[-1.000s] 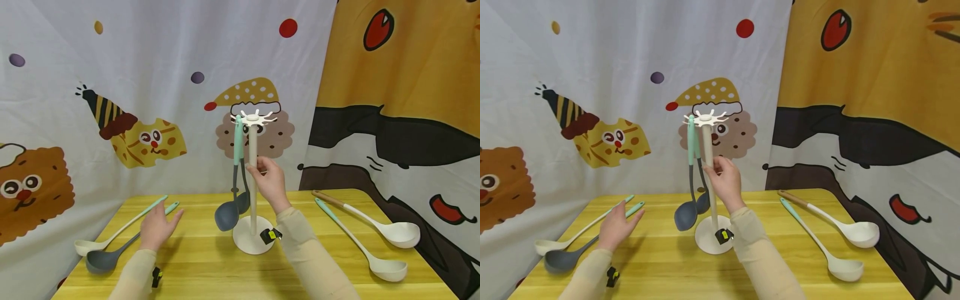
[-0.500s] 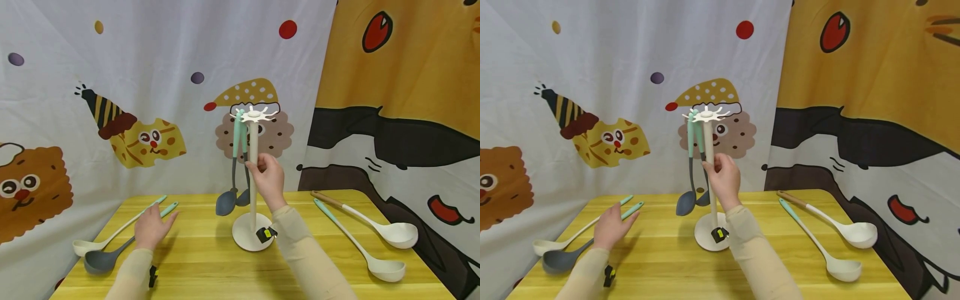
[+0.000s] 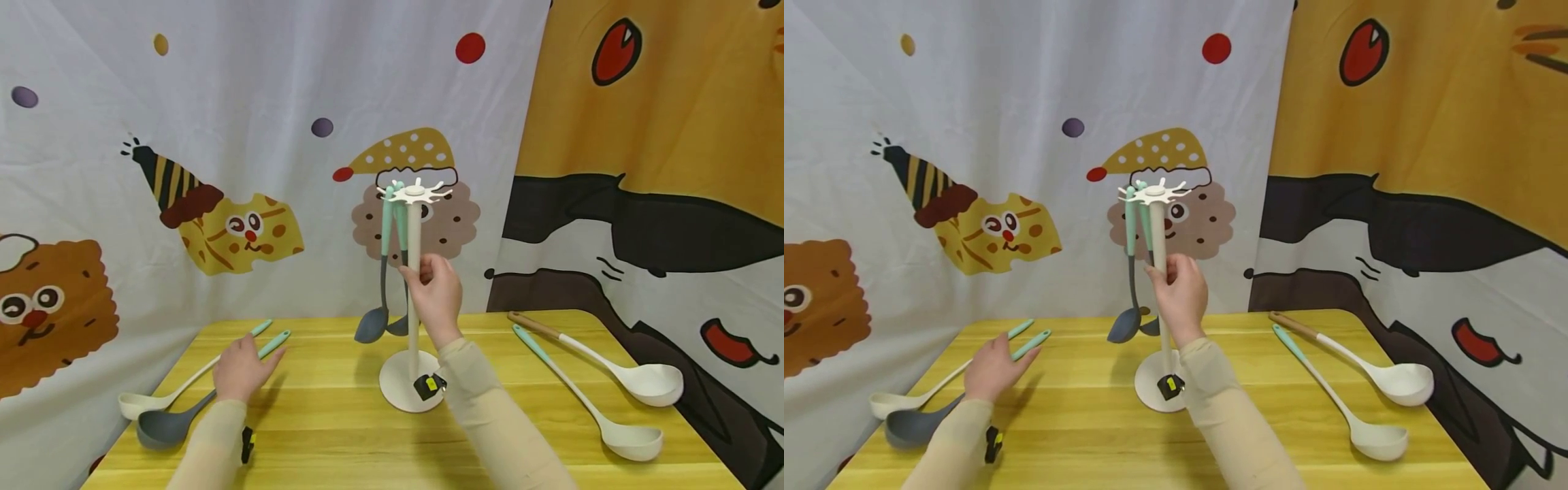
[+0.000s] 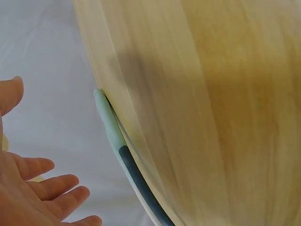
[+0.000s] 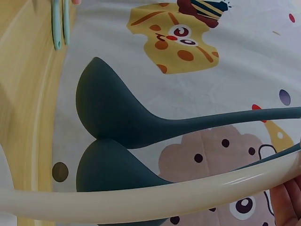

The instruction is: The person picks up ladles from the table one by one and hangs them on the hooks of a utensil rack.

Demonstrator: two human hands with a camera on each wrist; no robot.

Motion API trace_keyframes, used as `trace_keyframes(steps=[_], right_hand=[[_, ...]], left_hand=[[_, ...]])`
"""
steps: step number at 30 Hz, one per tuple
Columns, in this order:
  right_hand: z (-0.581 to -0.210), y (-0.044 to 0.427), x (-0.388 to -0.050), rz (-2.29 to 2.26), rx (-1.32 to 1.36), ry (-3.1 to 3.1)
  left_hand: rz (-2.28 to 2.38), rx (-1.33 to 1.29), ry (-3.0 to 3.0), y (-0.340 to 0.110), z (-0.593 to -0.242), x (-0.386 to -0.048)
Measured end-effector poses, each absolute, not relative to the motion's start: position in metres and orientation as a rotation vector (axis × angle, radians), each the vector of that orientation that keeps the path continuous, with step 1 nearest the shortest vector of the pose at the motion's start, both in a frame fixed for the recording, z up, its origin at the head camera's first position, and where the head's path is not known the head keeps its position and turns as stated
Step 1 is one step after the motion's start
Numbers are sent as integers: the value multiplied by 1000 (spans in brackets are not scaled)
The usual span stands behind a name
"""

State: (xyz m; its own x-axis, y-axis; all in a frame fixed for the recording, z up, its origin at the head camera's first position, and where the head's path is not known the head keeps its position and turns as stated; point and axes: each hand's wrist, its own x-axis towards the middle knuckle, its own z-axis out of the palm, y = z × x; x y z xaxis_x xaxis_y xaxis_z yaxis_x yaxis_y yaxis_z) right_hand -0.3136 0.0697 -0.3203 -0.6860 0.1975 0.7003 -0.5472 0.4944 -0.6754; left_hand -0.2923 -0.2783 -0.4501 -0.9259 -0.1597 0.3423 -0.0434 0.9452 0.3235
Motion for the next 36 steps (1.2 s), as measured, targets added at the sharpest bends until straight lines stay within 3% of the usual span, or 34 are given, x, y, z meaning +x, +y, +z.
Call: trace_keyframes(steps=[36], right_hand=[[-321, 68, -313, 1211, 277, -2061]], left_hand=[[-620, 371, -3033, -309, -456, -292]])
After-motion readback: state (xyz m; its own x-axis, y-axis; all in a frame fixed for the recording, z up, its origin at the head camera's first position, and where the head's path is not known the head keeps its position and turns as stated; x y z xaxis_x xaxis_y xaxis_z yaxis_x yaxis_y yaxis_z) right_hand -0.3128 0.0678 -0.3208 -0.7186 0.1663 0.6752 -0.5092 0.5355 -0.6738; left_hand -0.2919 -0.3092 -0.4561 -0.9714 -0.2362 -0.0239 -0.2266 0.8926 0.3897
